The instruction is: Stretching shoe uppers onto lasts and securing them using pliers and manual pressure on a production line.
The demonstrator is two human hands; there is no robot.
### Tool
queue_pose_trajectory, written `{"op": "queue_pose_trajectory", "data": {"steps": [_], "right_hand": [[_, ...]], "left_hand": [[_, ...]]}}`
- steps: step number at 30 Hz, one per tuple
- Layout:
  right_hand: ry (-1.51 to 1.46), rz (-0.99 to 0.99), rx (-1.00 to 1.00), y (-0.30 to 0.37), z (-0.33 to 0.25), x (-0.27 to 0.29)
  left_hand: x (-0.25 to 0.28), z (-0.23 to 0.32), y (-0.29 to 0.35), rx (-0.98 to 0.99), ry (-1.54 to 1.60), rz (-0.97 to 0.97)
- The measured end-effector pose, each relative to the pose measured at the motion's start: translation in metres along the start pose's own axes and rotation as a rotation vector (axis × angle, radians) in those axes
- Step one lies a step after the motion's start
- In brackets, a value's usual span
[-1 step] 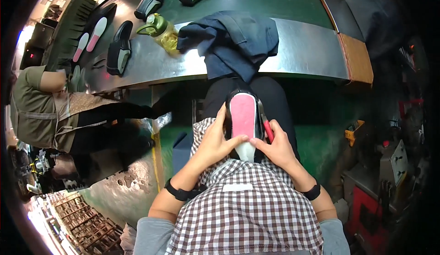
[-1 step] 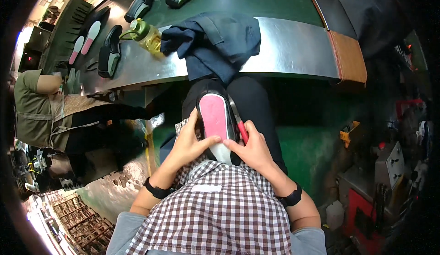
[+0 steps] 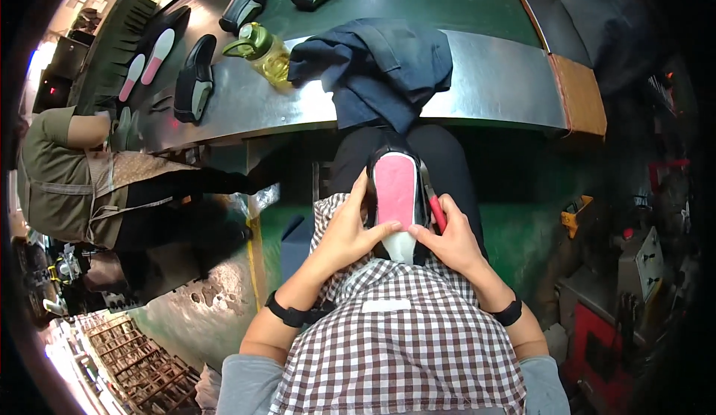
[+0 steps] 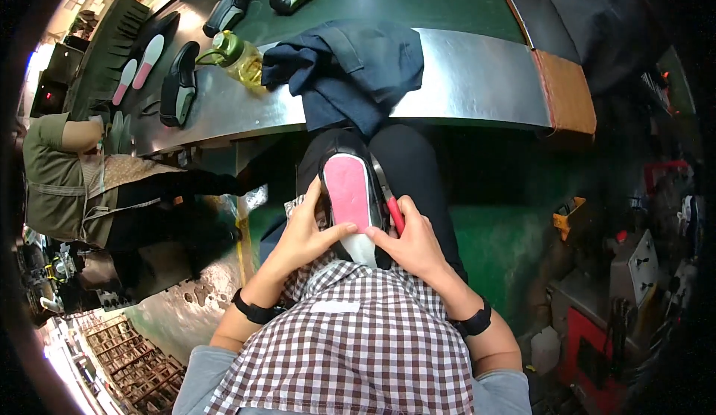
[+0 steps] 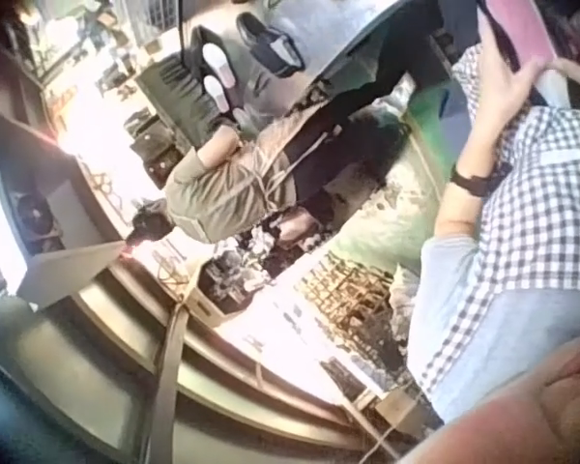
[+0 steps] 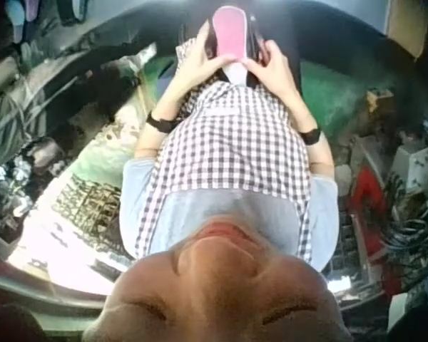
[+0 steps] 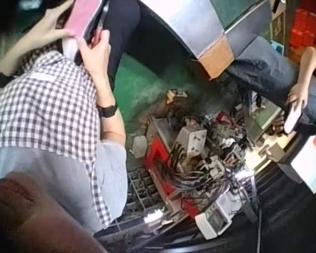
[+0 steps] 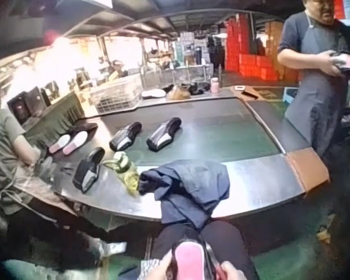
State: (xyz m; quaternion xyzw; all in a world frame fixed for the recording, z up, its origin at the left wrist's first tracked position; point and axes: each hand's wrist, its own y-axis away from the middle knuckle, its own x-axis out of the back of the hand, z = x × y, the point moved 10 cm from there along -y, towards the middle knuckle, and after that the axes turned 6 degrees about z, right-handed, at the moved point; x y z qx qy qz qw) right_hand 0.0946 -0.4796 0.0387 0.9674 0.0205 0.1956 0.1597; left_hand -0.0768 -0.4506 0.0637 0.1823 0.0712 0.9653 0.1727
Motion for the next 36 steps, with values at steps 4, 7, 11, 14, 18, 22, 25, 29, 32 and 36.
{"op": "queue_pose_trajectory", "data": {"steps": [4, 7, 11, 14, 18, 22, 25, 29, 32, 36], "right_hand": [[-0.026, -0.020, 0.137, 0.008, -0.019, 0.010], [0.007, -0.027, 0.220, 0.011, -0.018, 0.014], [-0.028, -0.030, 0.182, 0.004, -0.013, 0.009], [0.015, -0.014, 0.091, -0.001, -0.006, 0.001], [0.075, -0.006, 0.046, 0.004, -0.001, -0.004], [0.167, -0.034, 0.017, 0.016, 0.003, -0.005], [0.125, -0.078, 0.130, 0.015, -0.005, 0.002], [-0.153, -0.088, 0.053, 0.008, -0.005, 0.015], [-0.185, 0.046, 0.156, -0.009, -0.029, 0.027], [-0.194, 0.086, 0.237, -0.045, -0.049, 0.032]], "left_hand": [[-0.006, -0.014, 0.023, 0.119, 0.325, -0.092], [-0.003, 0.026, 0.033, -0.089, 0.028, -0.167], [-0.004, 0.023, 0.030, 0.024, 0.005, -0.065], [-0.014, 0.013, 0.035, -0.028, 0.003, 0.040], [-0.017, 0.004, 0.037, -0.003, 0.094, 0.141], [-0.017, -0.001, 0.044, -0.079, -0.007, 0.165], [-0.014, 0.000, 0.044, -0.092, -0.005, 0.083], [0.004, 0.010, 0.028, -0.053, 0.194, 0.087], [0.020, 0.038, -0.011, -0.233, 0.030, 0.104], [0.021, 0.053, -0.050, -0.362, -0.077, 0.059]]}}
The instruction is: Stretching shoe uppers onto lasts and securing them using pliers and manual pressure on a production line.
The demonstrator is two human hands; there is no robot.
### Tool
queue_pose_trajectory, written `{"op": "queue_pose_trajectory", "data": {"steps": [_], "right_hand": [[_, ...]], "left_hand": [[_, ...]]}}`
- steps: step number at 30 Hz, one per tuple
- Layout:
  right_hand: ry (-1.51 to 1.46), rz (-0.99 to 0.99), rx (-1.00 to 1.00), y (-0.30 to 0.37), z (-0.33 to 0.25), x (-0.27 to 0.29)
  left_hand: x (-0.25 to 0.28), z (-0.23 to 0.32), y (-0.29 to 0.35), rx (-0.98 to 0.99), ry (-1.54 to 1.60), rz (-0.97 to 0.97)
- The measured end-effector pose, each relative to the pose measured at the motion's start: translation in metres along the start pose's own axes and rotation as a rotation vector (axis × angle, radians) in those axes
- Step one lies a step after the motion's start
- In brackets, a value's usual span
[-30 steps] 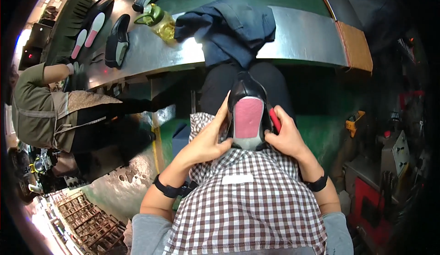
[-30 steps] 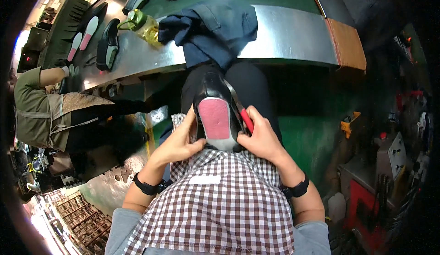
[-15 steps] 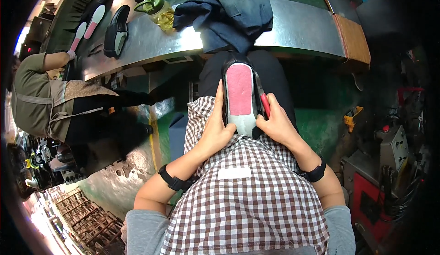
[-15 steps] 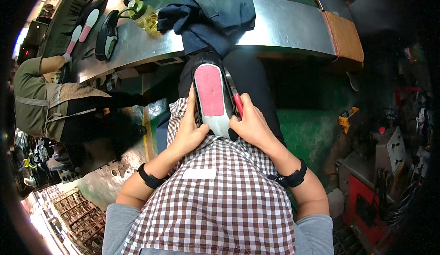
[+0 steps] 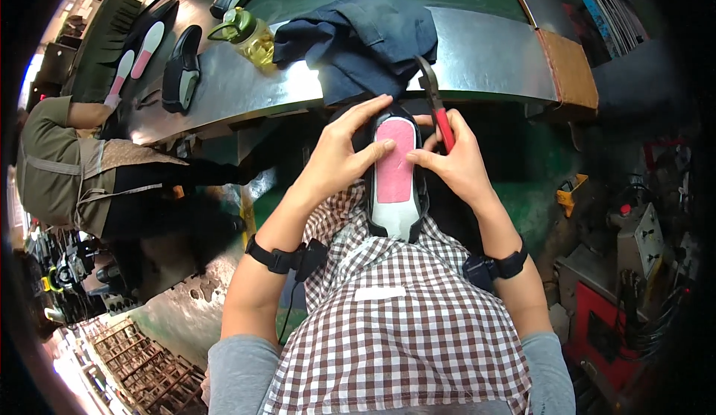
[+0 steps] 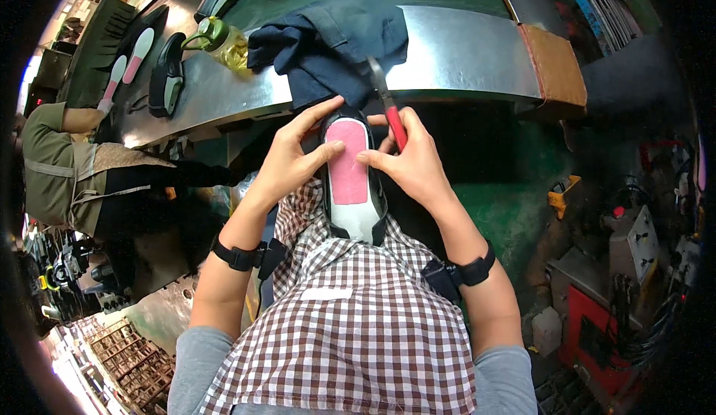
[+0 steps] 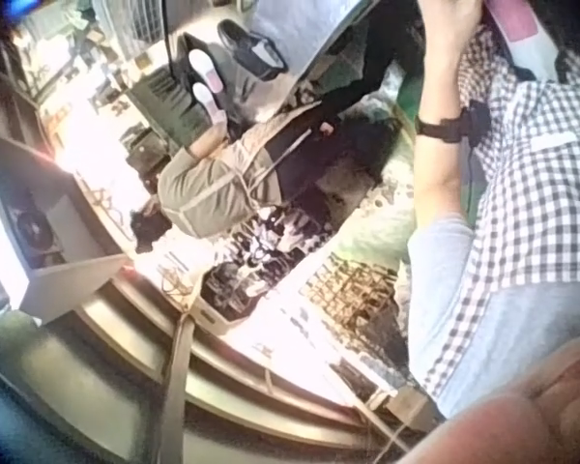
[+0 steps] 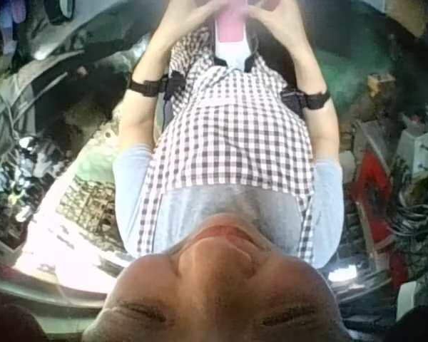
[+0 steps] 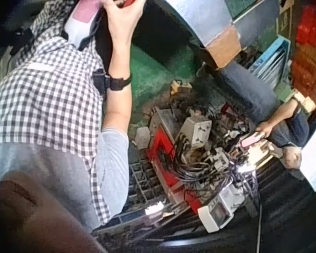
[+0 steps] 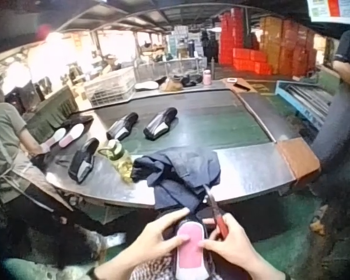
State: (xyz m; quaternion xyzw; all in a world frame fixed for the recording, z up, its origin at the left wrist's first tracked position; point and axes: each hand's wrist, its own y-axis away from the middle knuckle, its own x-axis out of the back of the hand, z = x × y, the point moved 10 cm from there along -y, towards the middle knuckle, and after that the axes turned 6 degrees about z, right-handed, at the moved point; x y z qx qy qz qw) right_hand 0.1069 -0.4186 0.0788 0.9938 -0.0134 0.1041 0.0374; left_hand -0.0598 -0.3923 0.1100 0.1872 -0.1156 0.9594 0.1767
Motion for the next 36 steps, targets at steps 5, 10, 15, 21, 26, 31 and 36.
{"op": "queue_pose_trajectory", "data": {"steps": [5, 10, 15, 21, 26, 31, 36], "right_hand": [[0.033, -0.068, 0.118, -0.021, -0.011, -0.003], [-0.058, -0.072, 0.029, -0.029, -0.004, -0.003], [0.198, 0.060, 0.158, -0.028, -0.022, -0.001], [-0.468, -0.098, -0.321, 0.004, 0.008, 0.011], [-0.873, -0.337, -0.568, 0.059, -0.020, 0.009], [-0.827, -0.566, -0.722, 0.097, -0.033, -0.003], [-0.806, -0.589, -0.739, 0.106, -0.035, -0.005]], "left_hand": [[0.009, -0.007, -0.010, 0.013, -0.016, -0.041], [0.011, 0.013, -0.017, -0.202, -0.237, -0.013], [0.004, 0.017, -0.020, -0.248, -0.355, 0.008], [-0.003, -0.013, -0.013, 0.044, 0.076, 0.052], [-0.015, -0.024, -0.016, 0.127, 0.217, 0.016], [-0.010, -0.008, -0.006, 0.073, 0.152, 0.113], [-0.004, 0.005, 0.003, 0.037, 0.132, 0.156]]}}
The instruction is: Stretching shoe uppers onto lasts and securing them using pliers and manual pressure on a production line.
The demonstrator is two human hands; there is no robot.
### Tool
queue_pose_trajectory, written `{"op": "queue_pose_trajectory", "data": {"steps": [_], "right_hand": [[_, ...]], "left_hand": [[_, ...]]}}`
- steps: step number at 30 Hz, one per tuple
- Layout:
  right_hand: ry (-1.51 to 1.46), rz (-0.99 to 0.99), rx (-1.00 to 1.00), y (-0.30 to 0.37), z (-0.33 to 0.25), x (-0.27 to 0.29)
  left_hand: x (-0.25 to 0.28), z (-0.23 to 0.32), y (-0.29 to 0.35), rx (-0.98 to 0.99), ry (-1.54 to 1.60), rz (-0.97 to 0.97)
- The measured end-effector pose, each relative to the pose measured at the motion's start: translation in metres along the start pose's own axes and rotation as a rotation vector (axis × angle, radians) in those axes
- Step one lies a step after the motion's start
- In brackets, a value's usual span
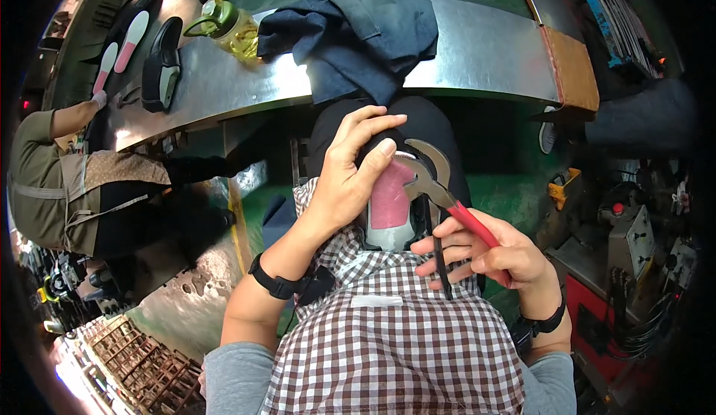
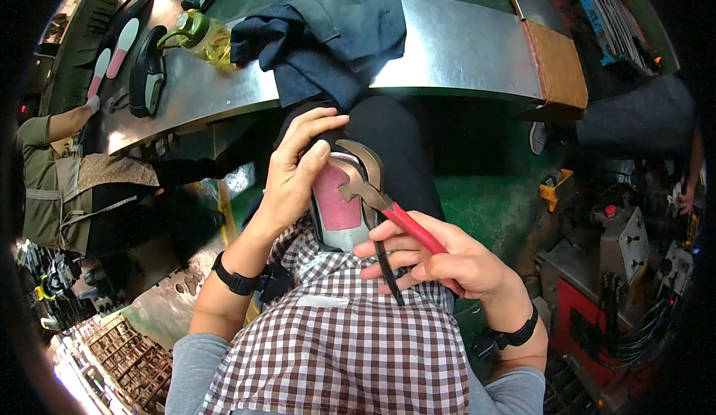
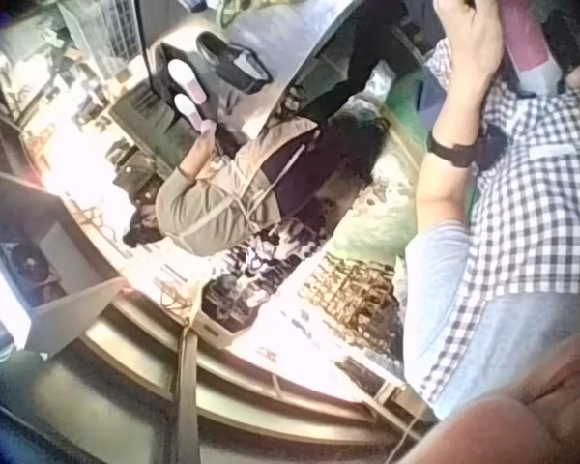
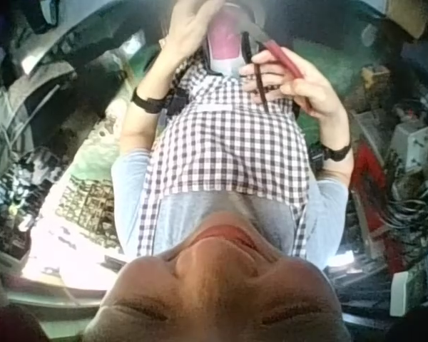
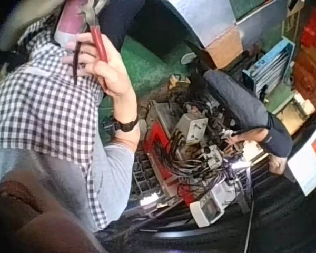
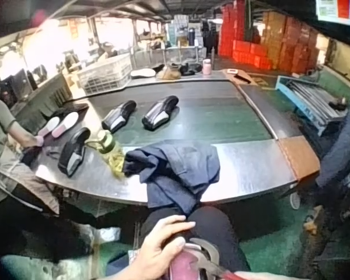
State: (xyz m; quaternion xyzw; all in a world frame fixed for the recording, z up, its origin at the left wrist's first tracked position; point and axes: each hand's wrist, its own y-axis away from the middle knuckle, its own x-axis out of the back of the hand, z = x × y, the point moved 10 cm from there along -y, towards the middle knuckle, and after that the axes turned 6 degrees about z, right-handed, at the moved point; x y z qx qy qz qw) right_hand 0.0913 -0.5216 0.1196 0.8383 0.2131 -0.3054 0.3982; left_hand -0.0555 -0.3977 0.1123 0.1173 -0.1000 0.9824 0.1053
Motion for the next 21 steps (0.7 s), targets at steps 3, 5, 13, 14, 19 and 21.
{"op": "queue_pose_trajectory", "data": {"steps": [3, 5, 13, 14, 19, 21], "right_hand": [[-0.004, 0.042, -0.027, -0.002, 0.002, -0.003], [0.015, 0.065, -0.027, -0.003, 0.004, -0.002], [0.076, 0.209, -0.039, 0.011, -0.001, -0.012], [0.102, 0.243, -0.041, 0.015, -0.003, -0.011], [0.180, 0.343, -0.065, 0.011, 0.007, -0.001], [0.235, 0.329, 0.069, 0.006, 0.013, 0.006]], "left_hand": [[0.001, 0.002, 0.003, -0.012, -0.012, 0.009], [0.000, 0.004, 0.004, -0.021, -0.021, 0.009], [-0.004, 0.021, 0.014, -0.106, -0.155, -0.032], [-0.007, 0.024, 0.016, -0.142, -0.184, -0.048], [-0.011, 0.030, 0.019, -0.136, -0.227, -0.098], [-0.013, 0.034, 0.021, -0.141, -0.290, -0.141]]}}
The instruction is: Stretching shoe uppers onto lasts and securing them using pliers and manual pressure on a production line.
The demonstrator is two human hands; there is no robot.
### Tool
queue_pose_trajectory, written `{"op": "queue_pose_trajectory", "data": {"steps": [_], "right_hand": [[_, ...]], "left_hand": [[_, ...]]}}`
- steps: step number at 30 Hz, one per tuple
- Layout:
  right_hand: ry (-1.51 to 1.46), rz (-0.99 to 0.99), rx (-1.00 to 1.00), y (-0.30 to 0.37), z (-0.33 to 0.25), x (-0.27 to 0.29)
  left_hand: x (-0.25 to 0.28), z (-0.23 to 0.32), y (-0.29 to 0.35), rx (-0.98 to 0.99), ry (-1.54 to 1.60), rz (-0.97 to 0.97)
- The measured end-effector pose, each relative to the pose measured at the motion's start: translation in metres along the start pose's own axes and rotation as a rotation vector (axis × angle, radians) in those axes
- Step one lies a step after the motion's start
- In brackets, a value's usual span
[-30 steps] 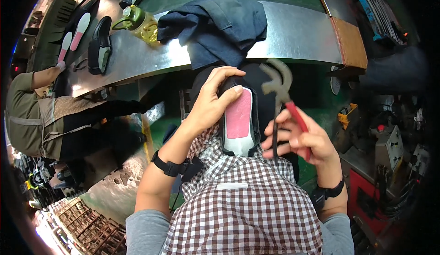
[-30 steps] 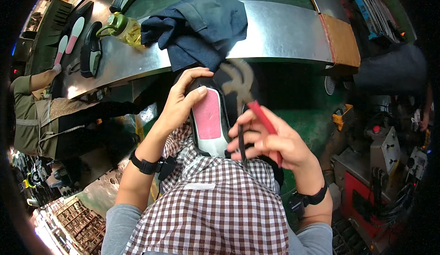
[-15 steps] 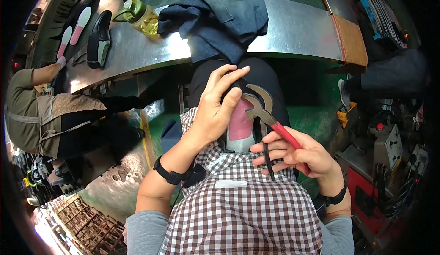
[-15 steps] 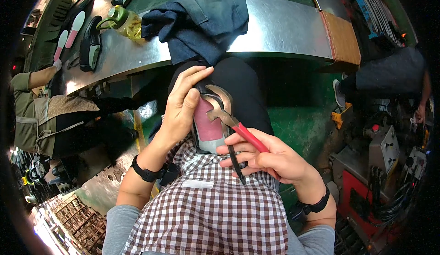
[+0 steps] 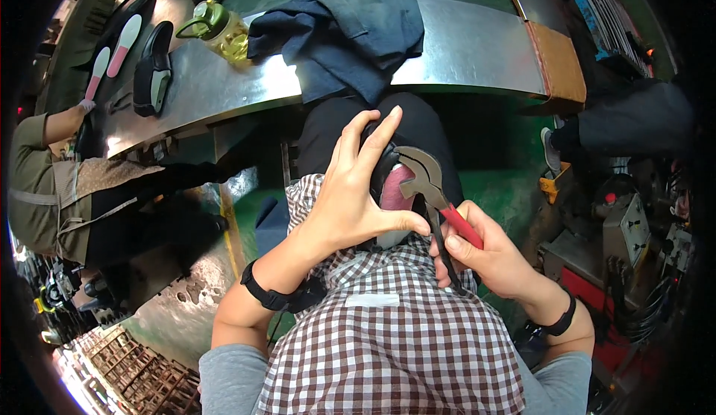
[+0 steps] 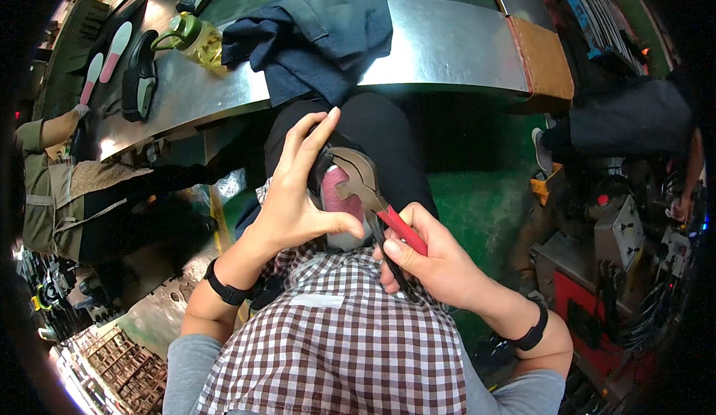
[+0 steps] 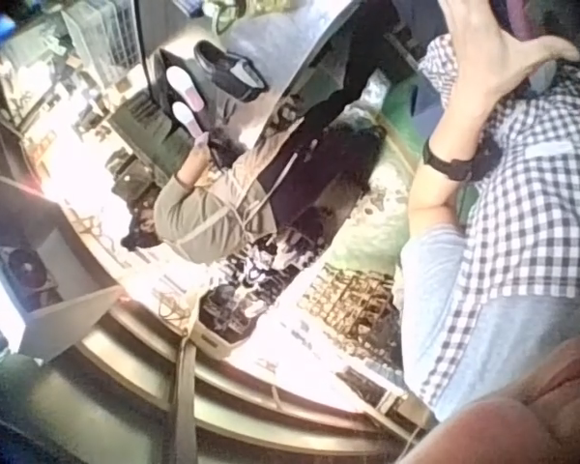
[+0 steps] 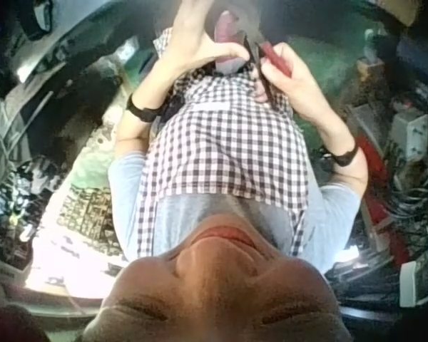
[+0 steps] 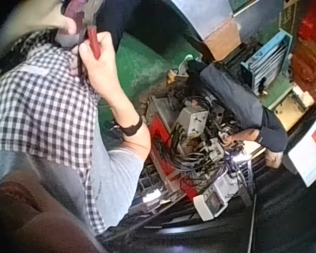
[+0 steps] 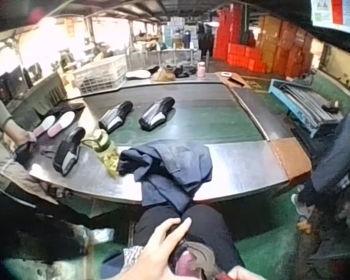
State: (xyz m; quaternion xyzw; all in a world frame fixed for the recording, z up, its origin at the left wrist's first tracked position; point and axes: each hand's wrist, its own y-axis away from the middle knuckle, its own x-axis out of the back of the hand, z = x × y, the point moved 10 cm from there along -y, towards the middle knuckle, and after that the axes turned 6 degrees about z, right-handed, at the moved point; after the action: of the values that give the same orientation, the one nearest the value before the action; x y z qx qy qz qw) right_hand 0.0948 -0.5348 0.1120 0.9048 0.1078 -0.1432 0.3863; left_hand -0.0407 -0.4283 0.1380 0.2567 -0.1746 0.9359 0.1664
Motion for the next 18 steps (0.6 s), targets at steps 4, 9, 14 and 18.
{"op": "queue_pose_trajectory", "data": {"steps": [4, 9, 14, 18], "right_hand": [[0.018, 0.085, 0.134, -0.011, 0.008, -0.001], [0.046, 0.114, 0.357, -0.030, 0.016, -0.005], [0.109, 0.115, 0.490, -0.043, 0.030, -0.003], [0.184, 0.132, 0.641, -0.048, 0.030, -0.003]], "left_hand": [[-0.001, -0.005, 0.003, -0.004, -0.012, -0.013], [0.000, -0.027, 0.008, 0.072, -0.010, 0.035], [0.001, -0.034, 0.011, 0.111, 0.006, 0.039], [0.002, -0.039, 0.013, 0.147, 0.032, 0.062]]}}
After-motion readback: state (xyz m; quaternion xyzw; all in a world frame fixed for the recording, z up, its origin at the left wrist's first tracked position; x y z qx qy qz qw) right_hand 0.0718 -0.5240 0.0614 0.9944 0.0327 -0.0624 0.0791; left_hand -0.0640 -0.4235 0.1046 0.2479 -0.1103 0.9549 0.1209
